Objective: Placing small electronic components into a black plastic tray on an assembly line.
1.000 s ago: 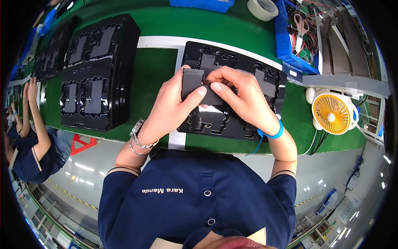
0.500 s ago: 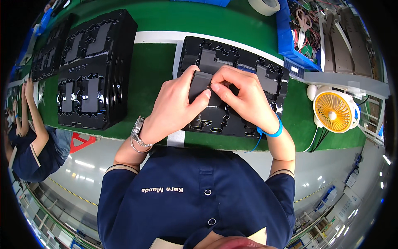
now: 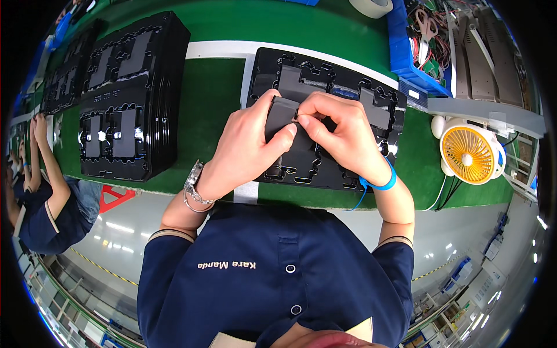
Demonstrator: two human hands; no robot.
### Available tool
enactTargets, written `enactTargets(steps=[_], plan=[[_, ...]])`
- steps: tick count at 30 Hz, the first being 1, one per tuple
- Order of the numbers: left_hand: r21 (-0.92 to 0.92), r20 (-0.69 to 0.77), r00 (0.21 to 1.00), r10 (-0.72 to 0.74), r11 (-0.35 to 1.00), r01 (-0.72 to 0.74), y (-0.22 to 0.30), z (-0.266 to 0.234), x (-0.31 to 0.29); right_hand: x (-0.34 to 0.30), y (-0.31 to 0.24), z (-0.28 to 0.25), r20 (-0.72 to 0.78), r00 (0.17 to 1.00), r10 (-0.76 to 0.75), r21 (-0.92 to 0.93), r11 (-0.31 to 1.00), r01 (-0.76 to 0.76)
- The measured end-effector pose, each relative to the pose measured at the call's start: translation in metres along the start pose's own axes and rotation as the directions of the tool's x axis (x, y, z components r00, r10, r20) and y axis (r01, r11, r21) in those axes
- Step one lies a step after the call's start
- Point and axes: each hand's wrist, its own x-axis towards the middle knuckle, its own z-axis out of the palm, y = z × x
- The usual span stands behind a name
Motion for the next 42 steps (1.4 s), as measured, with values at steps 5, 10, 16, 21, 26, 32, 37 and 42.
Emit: enactTargets(steps=[5,10,16,21,26,32,37,42], plan=[[-0.071,0.005,1.000,-0.025,0.997,0.026,-0.002,0.006,-0.002,-0.002,0.002,0.001,0.018,0.998,0.065,0.018,0.998,-0.065],[-0.203,-0.033,0.995,-0.096,0.975,0.087,0.006,0.002,0.001,0.001,0.009,0.004,0.039,0.981,0.188,0.379,0.906,-0.189],[-0.224,-0.027,0.993,-0.118,0.969,0.109,0.008,0.001,0.001,0.003,0.006,-0.001,0.131,0.959,0.251,0.505,0.816,-0.282],[-0.223,-0.028,0.997,-0.071,0.973,0.063,0.006,0.002,0.002,0.003,0.004,0.000,0.137,0.959,0.247,0.567,0.774,-0.281],[-0.241,-0.017,0.998,-0.068,0.969,0.061,0.005,0.004,-0.001,0.002,0.009,0.006,0.081,0.979,0.185,0.661,0.725,-0.192],[0.023,-0.023,1.000,-0.003,1.000,0.003,0.001,0.003,-0.001,0.001,0.025,0.011,0.136,0.952,0.275,0.785,0.557,-0.273],[-0.392,0.039,0.983,-0.181,0.902,0.181,0.010,0.001,0.000,0.004,0.014,-0.003,0.222,0.948,0.229,0.702,0.637,-0.319],[-0.437,0.090,0.968,-0.235,0.864,0.250,0.010,-0.008,-0.005,-0.004,-0.002,-0.039,0.095,0.967,0.238,0.391,0.884,-0.256]])
